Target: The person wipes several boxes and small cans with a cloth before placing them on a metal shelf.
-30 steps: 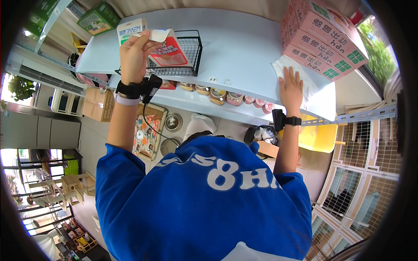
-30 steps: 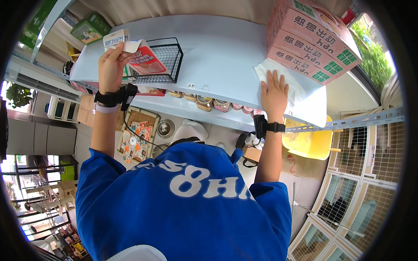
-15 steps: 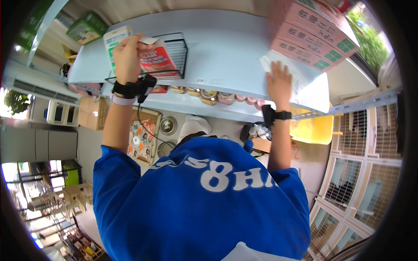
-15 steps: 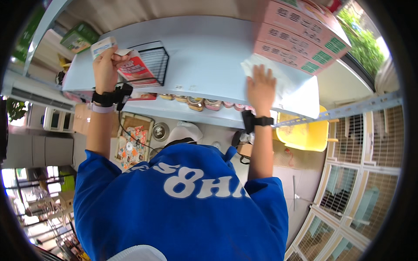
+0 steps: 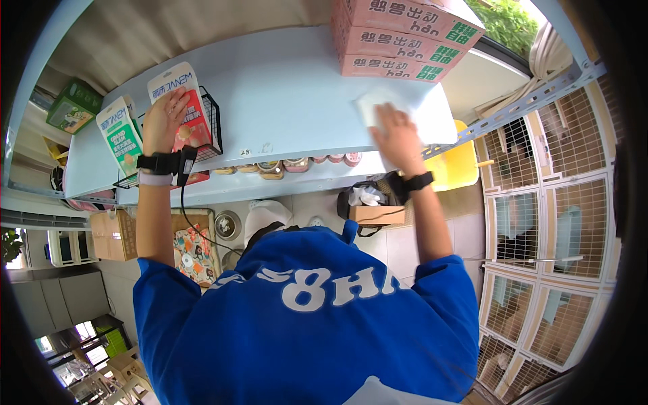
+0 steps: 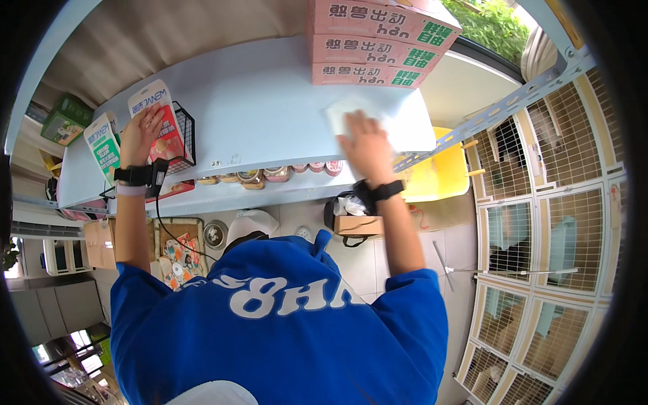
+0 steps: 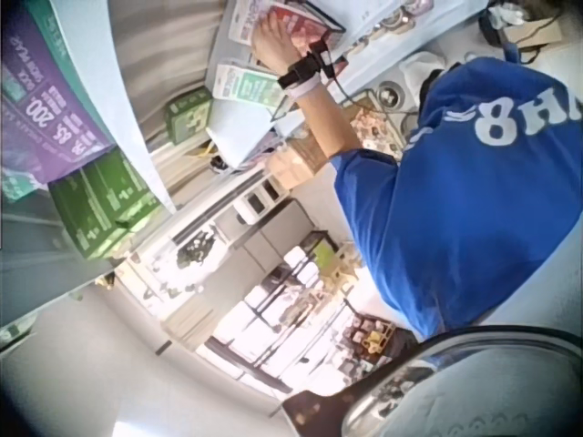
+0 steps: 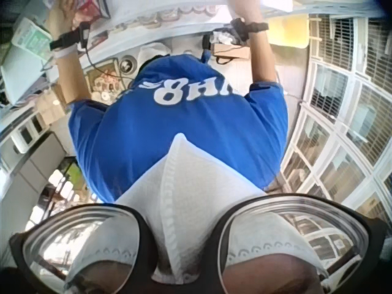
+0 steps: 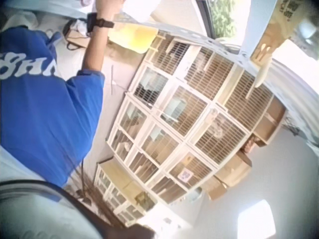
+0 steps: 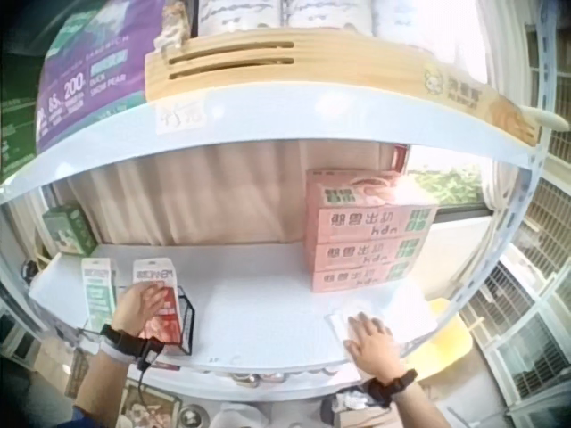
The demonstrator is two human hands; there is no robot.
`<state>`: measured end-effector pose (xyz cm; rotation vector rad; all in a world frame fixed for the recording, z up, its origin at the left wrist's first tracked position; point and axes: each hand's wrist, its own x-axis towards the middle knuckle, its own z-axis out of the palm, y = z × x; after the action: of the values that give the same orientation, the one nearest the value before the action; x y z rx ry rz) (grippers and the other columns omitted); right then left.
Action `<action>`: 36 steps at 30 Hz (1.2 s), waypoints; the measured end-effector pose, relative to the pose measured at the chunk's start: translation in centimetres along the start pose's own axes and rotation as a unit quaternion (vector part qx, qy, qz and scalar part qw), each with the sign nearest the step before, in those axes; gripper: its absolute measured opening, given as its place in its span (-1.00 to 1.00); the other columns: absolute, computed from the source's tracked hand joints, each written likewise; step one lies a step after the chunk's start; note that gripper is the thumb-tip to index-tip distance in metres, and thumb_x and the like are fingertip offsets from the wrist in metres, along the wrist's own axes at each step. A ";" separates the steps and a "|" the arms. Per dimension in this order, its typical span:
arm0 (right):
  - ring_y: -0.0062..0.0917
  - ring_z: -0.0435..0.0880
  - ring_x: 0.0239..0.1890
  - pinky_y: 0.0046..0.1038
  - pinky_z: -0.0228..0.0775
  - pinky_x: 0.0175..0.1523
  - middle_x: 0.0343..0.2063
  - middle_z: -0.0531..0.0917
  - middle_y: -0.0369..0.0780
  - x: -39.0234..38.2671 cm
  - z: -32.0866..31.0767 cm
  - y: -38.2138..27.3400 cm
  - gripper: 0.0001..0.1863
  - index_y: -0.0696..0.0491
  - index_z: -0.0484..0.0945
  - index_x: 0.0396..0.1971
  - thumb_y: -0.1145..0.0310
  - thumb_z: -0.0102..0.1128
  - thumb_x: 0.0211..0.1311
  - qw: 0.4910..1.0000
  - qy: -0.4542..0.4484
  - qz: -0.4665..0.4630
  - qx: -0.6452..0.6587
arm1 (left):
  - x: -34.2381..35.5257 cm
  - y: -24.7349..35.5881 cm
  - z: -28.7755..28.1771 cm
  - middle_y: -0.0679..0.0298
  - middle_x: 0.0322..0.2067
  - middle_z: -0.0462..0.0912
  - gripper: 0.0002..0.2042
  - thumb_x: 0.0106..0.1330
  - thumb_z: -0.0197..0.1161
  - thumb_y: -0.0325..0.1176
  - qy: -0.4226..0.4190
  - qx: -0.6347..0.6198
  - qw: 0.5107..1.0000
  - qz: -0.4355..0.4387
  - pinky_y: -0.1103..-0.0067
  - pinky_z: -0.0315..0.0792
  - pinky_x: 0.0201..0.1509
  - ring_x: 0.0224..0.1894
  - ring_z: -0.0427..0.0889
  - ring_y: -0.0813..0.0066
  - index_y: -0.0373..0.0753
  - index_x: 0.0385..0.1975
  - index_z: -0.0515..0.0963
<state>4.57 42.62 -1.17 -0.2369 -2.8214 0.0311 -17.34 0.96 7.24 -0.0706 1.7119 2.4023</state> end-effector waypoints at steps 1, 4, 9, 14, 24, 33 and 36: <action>-0.08 0.27 0.18 -0.15 0.14 0.21 0.23 0.24 -0.11 0.4 -0.8 2.3 -0.40 -0.06 0.21 0.22 -0.02 -0.11 0.23 0.996 -0.063 0.055 -0.043 | -0.5 -0.2 -0.6 0.17 -0.09 0.55 -0.65 0.33 -0.04 -0.26 -0.017 0.013 1.000 0.005 0.45 0.24 0.17 0.09 0.44 0.32 -0.39 -0.03 0.37; 0.01 -0.19 0.36 -0.03 -0.34 0.36 0.35 -0.11 -0.11 1.8 -0.9 8.3 -0.29 -0.19 -0.09 0.34 -0.19 -0.33 0.24 0.962 -0.189 0.199 -0.005 | -4.4 0.2 1.0 0.19 -0.11 0.56 -0.68 0.31 -0.01 -0.24 -0.019 0.163 0.984 0.072 0.48 0.26 0.12 0.02 0.47 0.44 -0.35 -0.09 0.45; -0.12 -0.31 0.39 0.00 -0.39 0.35 0.34 -0.21 0.00 4.6 2.1 8.2 -0.22 -0.01 -0.17 0.34 -0.16 -0.32 0.26 0.967 -0.161 0.195 0.009 | -7.5 -2.4 -0.3 0.17 -0.40 0.60 -0.81 0.27 0.07 -0.38 -0.028 0.465 0.842 0.272 0.58 0.36 -0.28 -0.37 0.55 0.38 -0.37 -0.26 0.46; -0.05 0.03 0.31 -0.11 -0.13 0.33 0.24 0.12 0.10 7.0 4.9 -6.5 -0.29 0.23 0.09 0.22 0.08 -0.05 0.19 0.995 -0.025 -0.049 0.086 | -8.0 -5.1 -1.1 0.13 -0.40 0.57 -0.84 0.28 0.02 -0.36 -0.016 0.534 0.776 0.335 0.43 0.34 -0.21 -0.33 0.53 0.15 -0.30 -0.28 0.47; -0.27 0.05 0.33 -0.21 -0.13 0.34 0.28 0.14 -0.13 4.2 0.5 -13.7 -0.42 0.03 0.15 0.23 0.12 -0.13 0.25 0.953 -0.183 -0.211 0.120 | -8.1 -7.3 -0.4 0.24 -0.39 0.53 -0.83 0.27 -0.02 -0.31 0.100 0.618 0.651 0.429 0.36 0.17 -0.05 -0.26 0.44 0.21 -0.20 -0.37 0.52; -0.02 -0.42 0.37 0.08 -0.53 0.32 0.36 -0.30 -0.07 4.6 1.7 6.9 -0.24 -0.13 -0.20 0.35 -0.18 -0.32 0.26 0.957 -0.247 0.151 0.025 | -8.0 -7.9 0.2 0.23 -0.35 0.49 -0.85 0.25 -0.04 -0.35 0.134 0.609 0.628 0.466 0.34 0.14 -0.02 -0.26 0.38 0.20 -0.24 -0.44 0.45; -0.04 -0.45 0.37 0.06 -0.54 0.33 0.35 -0.34 -0.06 5.7 2.4 0.5 -0.21 -0.13 -0.24 0.35 -0.23 -0.35 0.23 0.962 -0.269 0.007 -0.037 | -7.8 -8.2 0.0 0.19 -0.35 0.48 -0.86 0.19 0.04 -0.34 0.141 0.590 0.644 0.467 0.31 0.16 -0.05 -0.23 0.36 0.16 -0.26 -0.45 0.47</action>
<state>-1.48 44.08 -1.78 -0.3031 -3.3677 -0.0074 -8.17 2.51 0.75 0.8352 3.7223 0.9464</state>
